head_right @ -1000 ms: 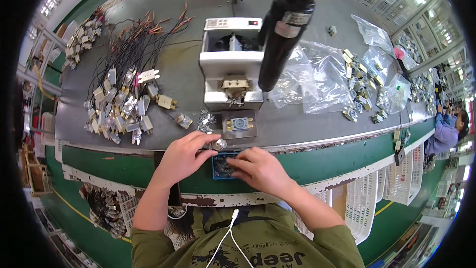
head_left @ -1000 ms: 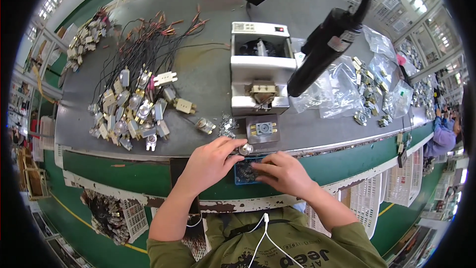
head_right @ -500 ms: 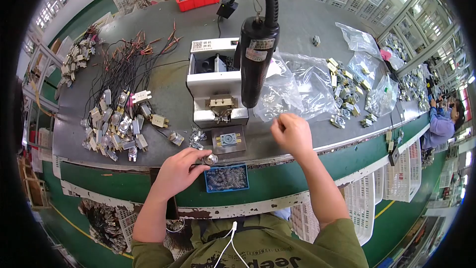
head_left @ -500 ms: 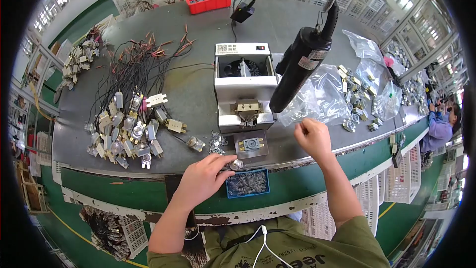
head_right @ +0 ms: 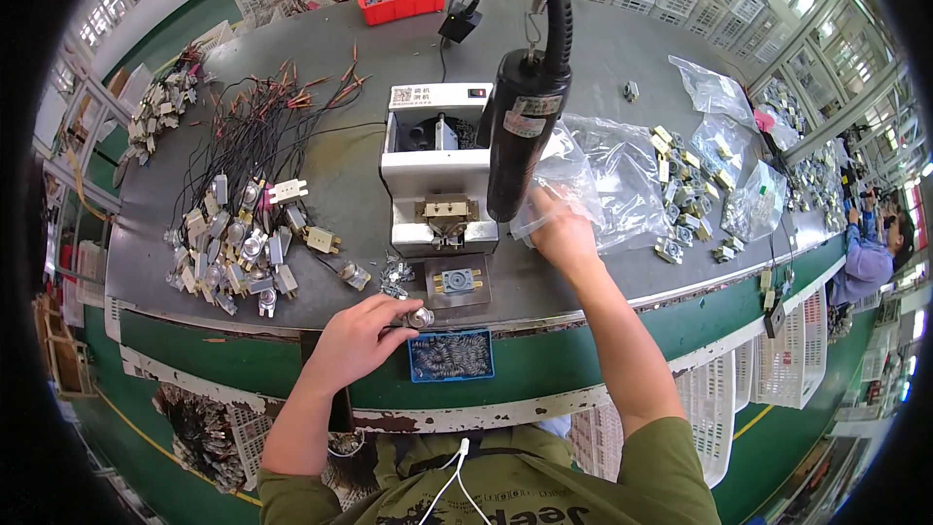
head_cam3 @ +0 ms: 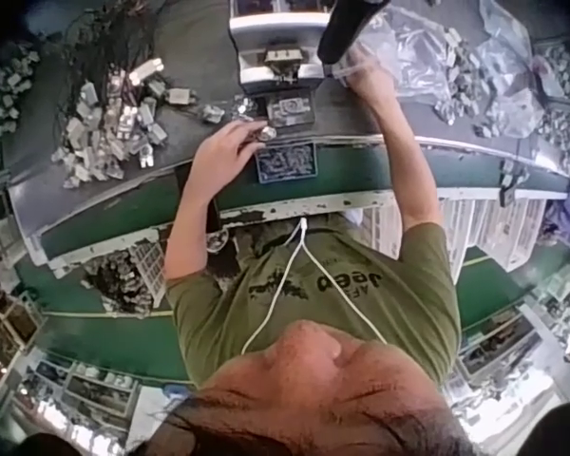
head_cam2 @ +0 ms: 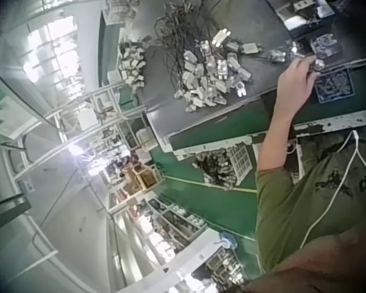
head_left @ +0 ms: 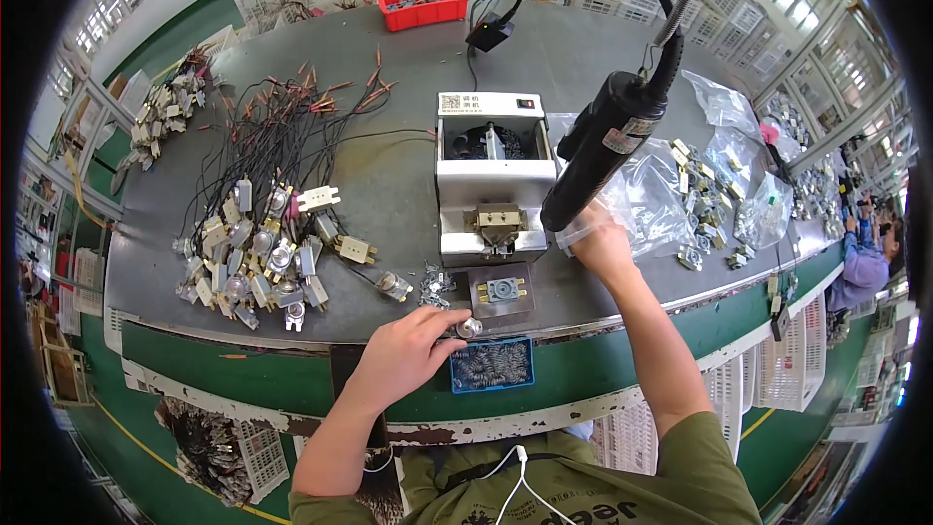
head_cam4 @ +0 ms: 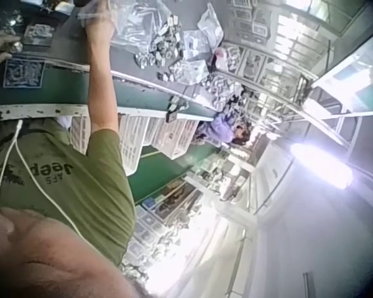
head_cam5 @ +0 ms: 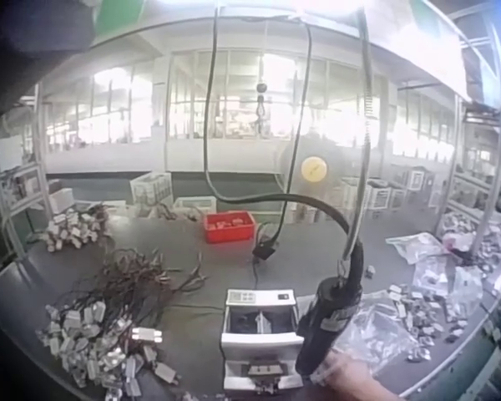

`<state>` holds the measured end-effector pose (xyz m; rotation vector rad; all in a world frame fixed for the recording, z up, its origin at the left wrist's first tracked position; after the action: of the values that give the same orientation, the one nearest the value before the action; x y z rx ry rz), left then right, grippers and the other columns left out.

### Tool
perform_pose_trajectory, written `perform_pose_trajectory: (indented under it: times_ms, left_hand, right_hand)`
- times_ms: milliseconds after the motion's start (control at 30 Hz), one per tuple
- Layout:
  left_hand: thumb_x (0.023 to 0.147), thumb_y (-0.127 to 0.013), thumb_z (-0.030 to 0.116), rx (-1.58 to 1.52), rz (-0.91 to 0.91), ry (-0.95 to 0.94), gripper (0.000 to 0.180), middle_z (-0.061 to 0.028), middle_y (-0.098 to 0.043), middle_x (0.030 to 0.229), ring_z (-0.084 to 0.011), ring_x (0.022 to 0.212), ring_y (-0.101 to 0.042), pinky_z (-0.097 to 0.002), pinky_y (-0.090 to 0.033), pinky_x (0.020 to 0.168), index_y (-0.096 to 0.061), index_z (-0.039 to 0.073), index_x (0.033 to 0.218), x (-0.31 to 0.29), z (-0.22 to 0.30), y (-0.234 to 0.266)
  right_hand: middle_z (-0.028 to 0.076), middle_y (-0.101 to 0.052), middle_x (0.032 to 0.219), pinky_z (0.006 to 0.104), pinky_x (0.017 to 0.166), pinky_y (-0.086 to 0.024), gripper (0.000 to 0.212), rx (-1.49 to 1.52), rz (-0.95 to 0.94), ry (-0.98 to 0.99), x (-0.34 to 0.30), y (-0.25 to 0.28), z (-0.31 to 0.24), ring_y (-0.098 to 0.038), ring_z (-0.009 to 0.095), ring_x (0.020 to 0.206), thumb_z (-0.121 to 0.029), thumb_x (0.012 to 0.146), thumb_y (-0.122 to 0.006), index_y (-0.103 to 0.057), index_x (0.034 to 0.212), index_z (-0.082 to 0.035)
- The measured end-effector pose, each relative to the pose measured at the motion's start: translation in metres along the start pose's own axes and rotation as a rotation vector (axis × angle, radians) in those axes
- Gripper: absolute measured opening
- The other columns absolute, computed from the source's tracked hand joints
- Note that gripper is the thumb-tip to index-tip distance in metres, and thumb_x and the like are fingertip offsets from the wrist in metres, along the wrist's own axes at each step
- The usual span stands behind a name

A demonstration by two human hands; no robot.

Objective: Assemble electrical components and wiring harnesses using an electric screwdriver on a factory production line.

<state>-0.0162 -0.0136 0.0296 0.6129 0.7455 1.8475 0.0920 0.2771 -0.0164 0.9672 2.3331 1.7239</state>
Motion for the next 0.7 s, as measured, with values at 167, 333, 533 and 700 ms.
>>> perform_pose_trajectory:
  times_ms: [167, 333, 533, 700]
  left_hand:
    - [0.084, -0.075, 0.022, -0.01, 0.017, -0.012, 0.033, -0.0057, -0.068, 0.097, -0.0233, 0.075, -0.065, -0.0331, -0.053, 0.068, -0.069, 0.013, 0.116, 0.0, 0.0, 0.0]
    - [0.084, -0.075, 0.022, -0.022, 0.029, -0.029, 0.033, -0.0059, -0.068, 0.098, -0.0241, 0.076, -0.066, -0.0337, -0.054, 0.068, -0.069, 0.012, 0.116, -0.001, 0.001, 0.001]
    - [0.084, -0.075, 0.021, -0.022, 0.012, -0.014, 0.033, -0.0061, -0.067, 0.097, -0.0242, 0.076, -0.065, -0.0337, -0.053, 0.068, -0.069, 0.012, 0.116, 0.0, 0.003, 0.0]
    - [0.084, -0.075, 0.021, -0.016, 0.024, -0.02, 0.033, -0.0065, -0.067, 0.096, -0.0239, 0.075, -0.065, -0.0334, -0.053, 0.068, -0.069, 0.012, 0.116, -0.001, 0.001, 0.0]
  right_hand:
    - [0.019, -0.063, 0.105, 0.0496, 0.079, -0.052, 0.019, -0.007, 0.028, 0.106, -0.001, 0.007, -0.008, -0.062, 0.042, 0.094, -0.012, 0.087, -0.059, -0.06, 0.106, -0.008]
    - [0.022, -0.066, 0.109, 0.0495, 0.074, -0.054, 0.026, 0.024, -0.031, -0.12, -0.01, 0.012, 0.001, -0.065, 0.045, 0.086, -0.014, 0.091, -0.056, -0.059, 0.117, -0.013]
    - [0.021, -0.069, 0.09, 0.0476, 0.074, -0.053, 0.028, 0.032, 0.002, 0.009, -0.016, 0.01, 0.005, -0.067, 0.04, 0.083, -0.015, 0.09, -0.059, -0.064, 0.118, -0.014]
    - [0.021, -0.068, 0.088, 0.0473, 0.072, -0.052, 0.021, 0.03, 0.039, -0.031, -0.015, 0.016, 0.005, -0.066, 0.039, 0.078, -0.015, 0.088, -0.064, -0.07, 0.107, -0.01]
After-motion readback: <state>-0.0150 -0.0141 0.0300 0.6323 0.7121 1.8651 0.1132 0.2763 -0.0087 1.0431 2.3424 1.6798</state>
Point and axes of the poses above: each hand's wrist, its own x-axis towards the middle knuckle, its own y-axis out of the back of the hand, z = x × y, the point moved 5 cm from there along x, towards the middle knuckle
